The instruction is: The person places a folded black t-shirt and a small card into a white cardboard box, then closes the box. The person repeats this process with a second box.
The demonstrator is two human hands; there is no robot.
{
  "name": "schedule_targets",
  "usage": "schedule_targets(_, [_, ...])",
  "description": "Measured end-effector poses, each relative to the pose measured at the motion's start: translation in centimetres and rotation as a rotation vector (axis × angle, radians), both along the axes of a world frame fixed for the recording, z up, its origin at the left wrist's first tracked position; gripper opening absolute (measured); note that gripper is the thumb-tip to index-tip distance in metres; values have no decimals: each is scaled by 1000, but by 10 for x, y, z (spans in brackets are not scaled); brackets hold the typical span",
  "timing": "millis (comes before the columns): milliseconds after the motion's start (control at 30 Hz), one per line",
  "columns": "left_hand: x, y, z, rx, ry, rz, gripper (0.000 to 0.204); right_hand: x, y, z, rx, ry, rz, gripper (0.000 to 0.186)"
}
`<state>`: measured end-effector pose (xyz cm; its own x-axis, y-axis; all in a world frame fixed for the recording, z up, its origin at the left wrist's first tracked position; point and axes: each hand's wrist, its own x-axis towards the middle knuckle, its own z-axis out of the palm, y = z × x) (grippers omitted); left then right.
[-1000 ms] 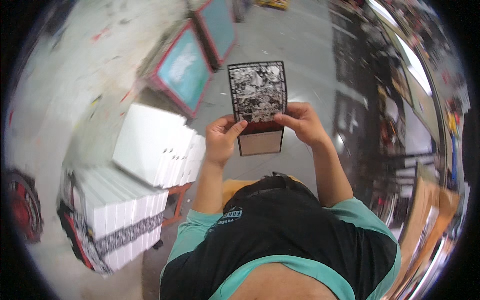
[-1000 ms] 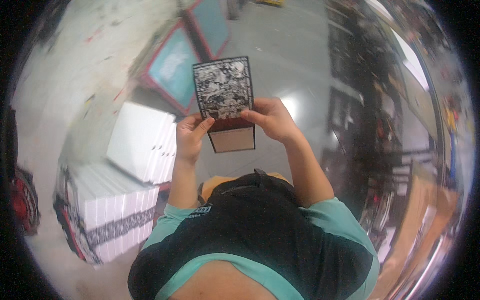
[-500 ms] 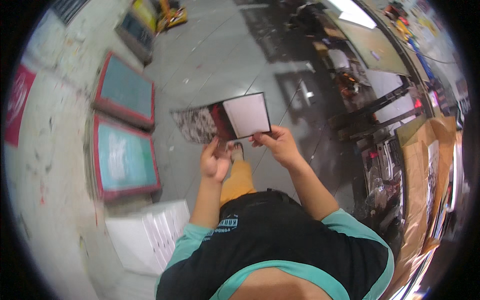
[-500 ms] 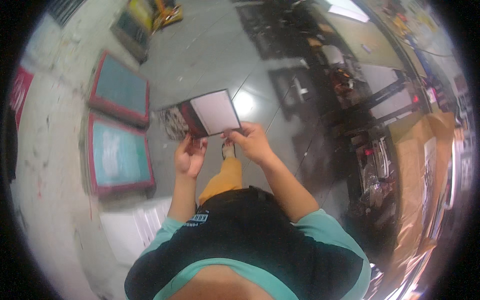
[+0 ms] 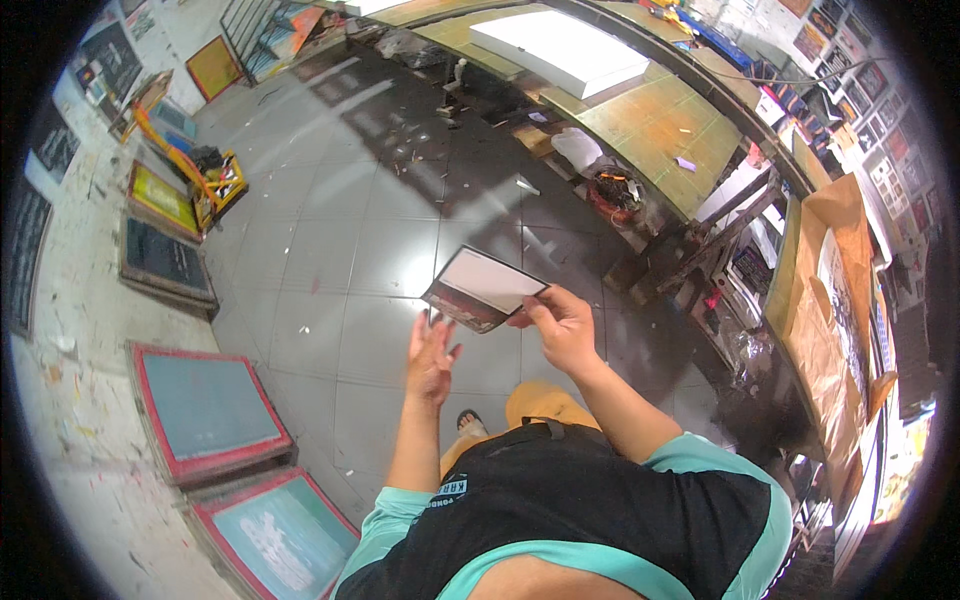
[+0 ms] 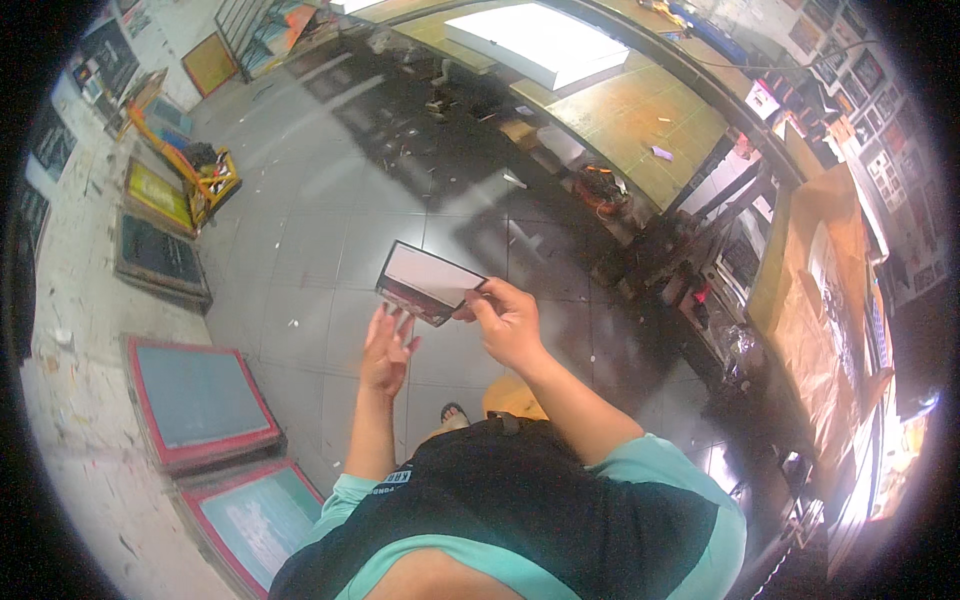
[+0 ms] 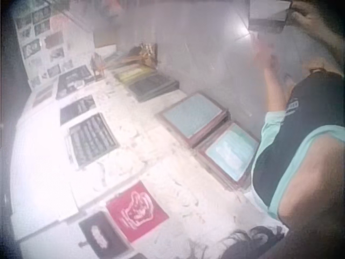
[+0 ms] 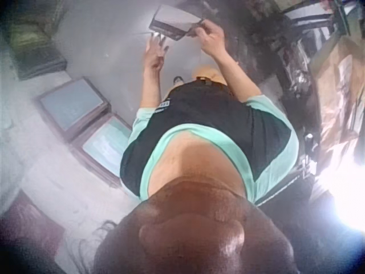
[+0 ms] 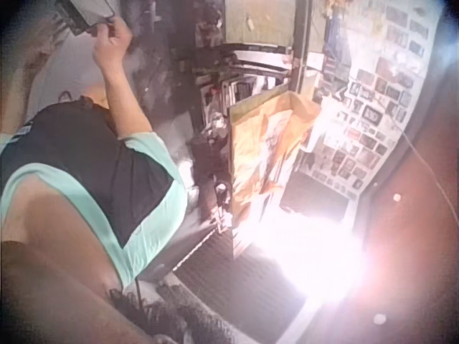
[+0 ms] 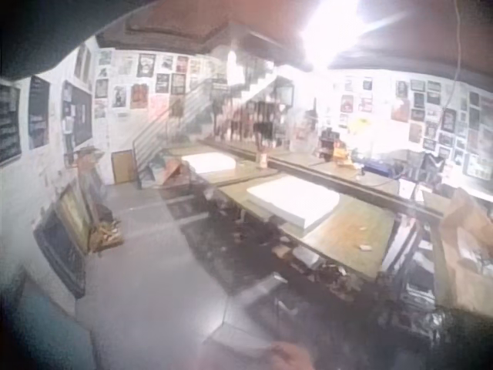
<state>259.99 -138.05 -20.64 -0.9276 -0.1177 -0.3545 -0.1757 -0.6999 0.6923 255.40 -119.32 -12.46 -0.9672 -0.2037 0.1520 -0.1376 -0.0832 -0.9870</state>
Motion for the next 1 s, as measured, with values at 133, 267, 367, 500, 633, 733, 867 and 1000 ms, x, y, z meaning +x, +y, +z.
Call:
schedule_targets(133, [-89,7,3,-39,117,-199,70,-63,-2,0,-139,-49,-120,10])
schedule_targets(267, [-200,9,8,208,411,-314,73,-142,0,-12,-146,358,-128,9])
schedule_targets(367, [-289,15,36,306,602,-383,75,-203,3,-6,51,461,-112,9])
schedule_targets(500, [-397,13,56,418,637,-533,81,-280,-4,3,137,543,-203,13])
schedule_targets(633, [-470,13,66,541,475,-517,85,-352,-7,4,214,547,-287,15])
schedule_targets(733, [-513,9,70,589,433,-539,82,-391,-12,1,230,499,-314,17])
schedule_targets(867, [-571,-10,54,381,392,-640,72,-432,-24,-7,199,435,-386,21])
schedule_targets(1000, [-600,-30,57,132,222,-663,60,-453,-42,-13,181,344,-544,22])
